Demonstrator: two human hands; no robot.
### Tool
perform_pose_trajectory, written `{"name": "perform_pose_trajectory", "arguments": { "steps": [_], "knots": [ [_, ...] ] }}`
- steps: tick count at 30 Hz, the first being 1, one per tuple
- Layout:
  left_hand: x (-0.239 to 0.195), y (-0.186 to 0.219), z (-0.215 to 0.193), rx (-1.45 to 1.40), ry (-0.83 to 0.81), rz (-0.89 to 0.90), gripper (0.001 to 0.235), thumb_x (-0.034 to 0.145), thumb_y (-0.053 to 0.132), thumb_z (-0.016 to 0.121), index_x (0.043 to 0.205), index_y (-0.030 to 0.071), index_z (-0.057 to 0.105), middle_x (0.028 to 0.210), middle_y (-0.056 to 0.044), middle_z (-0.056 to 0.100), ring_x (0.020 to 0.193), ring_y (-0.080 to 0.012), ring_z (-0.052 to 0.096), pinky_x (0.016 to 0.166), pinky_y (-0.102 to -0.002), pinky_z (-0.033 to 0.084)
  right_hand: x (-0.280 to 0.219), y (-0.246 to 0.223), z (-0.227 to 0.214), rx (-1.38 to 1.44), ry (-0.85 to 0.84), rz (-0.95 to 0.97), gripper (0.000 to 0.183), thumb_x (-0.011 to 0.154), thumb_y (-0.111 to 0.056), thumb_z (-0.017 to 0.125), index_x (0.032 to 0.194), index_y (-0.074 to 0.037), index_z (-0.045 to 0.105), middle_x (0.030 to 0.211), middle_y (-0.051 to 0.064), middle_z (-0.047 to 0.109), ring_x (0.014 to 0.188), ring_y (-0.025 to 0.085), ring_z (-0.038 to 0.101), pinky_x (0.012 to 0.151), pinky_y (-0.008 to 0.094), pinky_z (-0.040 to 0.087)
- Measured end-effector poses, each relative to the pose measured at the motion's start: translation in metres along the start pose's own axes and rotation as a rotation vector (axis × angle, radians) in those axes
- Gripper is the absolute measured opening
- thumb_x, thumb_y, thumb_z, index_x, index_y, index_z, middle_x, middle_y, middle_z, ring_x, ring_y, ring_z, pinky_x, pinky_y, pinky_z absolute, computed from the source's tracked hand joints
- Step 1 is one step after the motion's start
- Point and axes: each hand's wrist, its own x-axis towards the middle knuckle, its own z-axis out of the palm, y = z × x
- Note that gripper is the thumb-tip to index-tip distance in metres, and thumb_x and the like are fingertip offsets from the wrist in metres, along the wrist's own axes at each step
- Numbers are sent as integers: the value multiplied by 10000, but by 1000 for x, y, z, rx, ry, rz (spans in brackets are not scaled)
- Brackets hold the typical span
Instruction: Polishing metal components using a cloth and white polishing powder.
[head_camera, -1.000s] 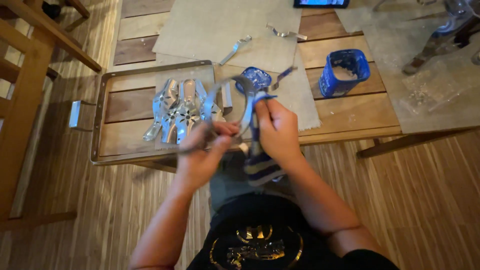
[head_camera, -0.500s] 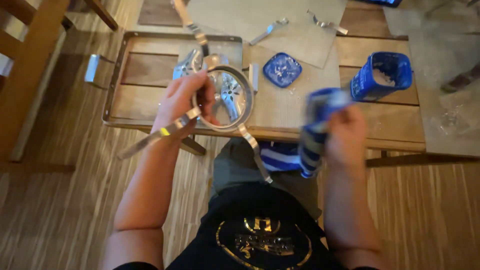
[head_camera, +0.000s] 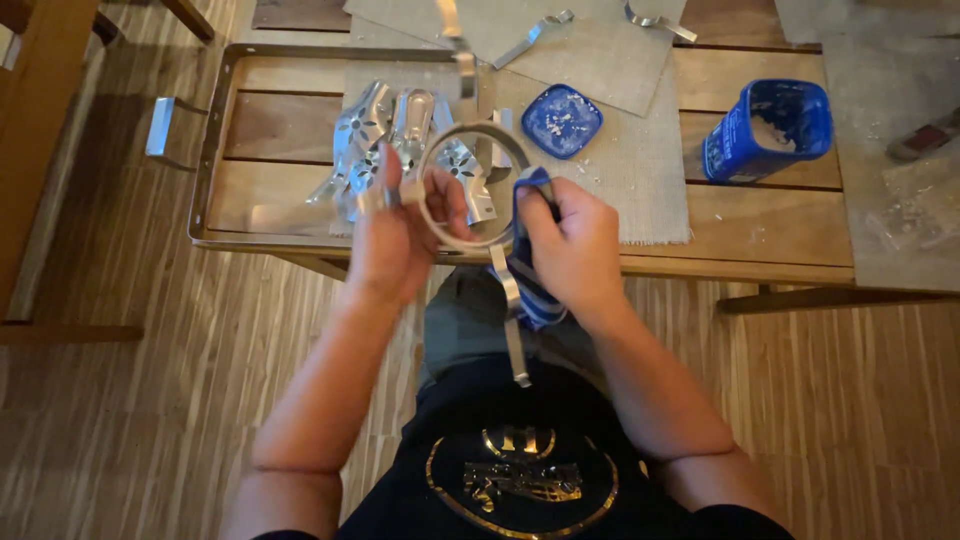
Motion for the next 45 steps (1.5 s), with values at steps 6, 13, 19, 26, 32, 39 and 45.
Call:
{"name": "perform_pose_trajectory", "arguments": {
  "steps": [6, 13, 19, 26, 32, 39, 45],
  "knots": [
    [-8, -40, 15, -444, 114, 199, 562, 1063, 510, 308, 749, 89, 506, 680, -70, 489, 643, -228, 527, 841, -447, 566, -4, -5, 7, -13, 3, -1, 287, 976, -235, 683, 805, -6, 655, 595, 103, 573, 558, 109, 486, 516, 334, 425],
    [-19, -40, 22, -608, 112, 157, 602, 1108, 483, 421, 607, 163, 326, 516, 13, 278, 468, -127, 302, 487, -306, 322, 6, 0, 2, -302, 19, -332, 241, 884, -207, 793, 823, -19, 655, 761, 179, 633, 687, 360, 640, 601, 417, 482],
    [-18, -29, 24, -586, 148, -30, 615, 1073, 499, 435, 575, 160, 312, 479, 13, 254, 424, -122, 264, 405, -286, 252, 21, -2, 6, -305, 60, -499, 299, 847, -214, 877, 827, -38, 635, 807, 168, 620, 753, 391, 636, 640, 446, 484],
    [-10, -18, 24, -564, 66, -2, 586, 1088, 424, 453, 581, 171, 303, 475, 24, 238, 418, -112, 238, 386, -284, 226, 4, 8, 9, -103, 22, -231, 270, 851, -113, 794, 940, 2, 567, 745, 168, 546, 655, 302, 530, 608, 392, 474],
    [-9, -21, 19, -569, 98, -7, 581, 1078, 418, 455, 576, 167, 304, 474, 20, 241, 412, -112, 245, 381, -282, 234, -5, 14, 0, -71, 92, -318, 256, 885, -103, 825, 1025, -3, 635, 875, 130, 605, 775, 223, 588, 711, 342, 489],
    [-11, -26, 28, -514, 109, 33, 581, 1083, 424, 457, 583, 162, 317, 479, 18, 258, 415, -115, 265, 386, -288, 260, -8, 4, 0, -93, 217, -478, 197, 885, -19, 808, 1060, -55, 724, 985, 95, 633, 903, 211, 632, 799, 333, 516],
    [-16, -39, 45, -440, 164, 92, 573, 1080, 451, 443, 602, 149, 354, 500, -4, 301, 413, -137, 288, 396, -314, 297, -5, -4, 8, -372, 185, -603, 249, 790, -58, 848, 1020, -87, 756, 918, 75, 637, 856, 292, 626, 729, 405, 511]
  ]
}}
